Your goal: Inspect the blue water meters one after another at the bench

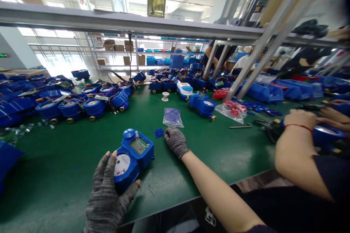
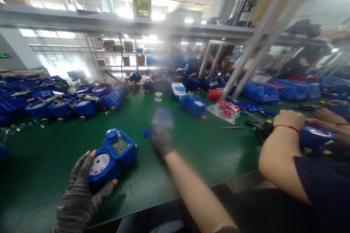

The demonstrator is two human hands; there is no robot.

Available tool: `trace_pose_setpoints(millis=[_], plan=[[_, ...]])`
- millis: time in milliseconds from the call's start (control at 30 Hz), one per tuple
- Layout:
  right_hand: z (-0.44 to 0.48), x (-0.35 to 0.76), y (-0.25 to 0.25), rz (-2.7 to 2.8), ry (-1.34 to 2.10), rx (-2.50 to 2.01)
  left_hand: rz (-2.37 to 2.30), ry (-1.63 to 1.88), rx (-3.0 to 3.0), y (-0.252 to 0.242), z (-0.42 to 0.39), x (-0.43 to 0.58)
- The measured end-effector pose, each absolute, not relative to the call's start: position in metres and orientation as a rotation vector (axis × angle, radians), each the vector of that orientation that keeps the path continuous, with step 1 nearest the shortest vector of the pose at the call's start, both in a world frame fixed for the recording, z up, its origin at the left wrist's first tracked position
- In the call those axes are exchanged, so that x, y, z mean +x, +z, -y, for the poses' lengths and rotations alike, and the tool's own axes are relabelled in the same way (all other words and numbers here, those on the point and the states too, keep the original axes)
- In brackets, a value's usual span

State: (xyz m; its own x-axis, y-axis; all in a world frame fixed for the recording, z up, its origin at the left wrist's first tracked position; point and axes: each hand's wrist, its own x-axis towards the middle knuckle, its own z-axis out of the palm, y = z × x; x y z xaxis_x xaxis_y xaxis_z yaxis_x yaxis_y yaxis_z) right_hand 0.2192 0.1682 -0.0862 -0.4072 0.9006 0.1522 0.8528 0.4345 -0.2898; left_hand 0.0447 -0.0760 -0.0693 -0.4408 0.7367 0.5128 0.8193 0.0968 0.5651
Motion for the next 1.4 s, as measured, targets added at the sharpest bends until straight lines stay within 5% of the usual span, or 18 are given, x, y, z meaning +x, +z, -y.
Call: trace_pose_setpoints(millis=[600, 800, 1400], plan=[[-0.151, 0.233, -0.080, 2.416, 0.443, -1.534, 2.043, -1.352, -1.531, -0.078, 0.070, 0.045], [-0.077, 0.228, -0.080, 2.133, 0.599, -1.047, 2.026, -1.366, -1.532, -0.076, 0.070, 0.047], [-0.026, 0.219, -0.074, 2.426, -0.105, -0.946, 1.995, -1.360, -1.528, -0.078, 0.069, 0.046]])
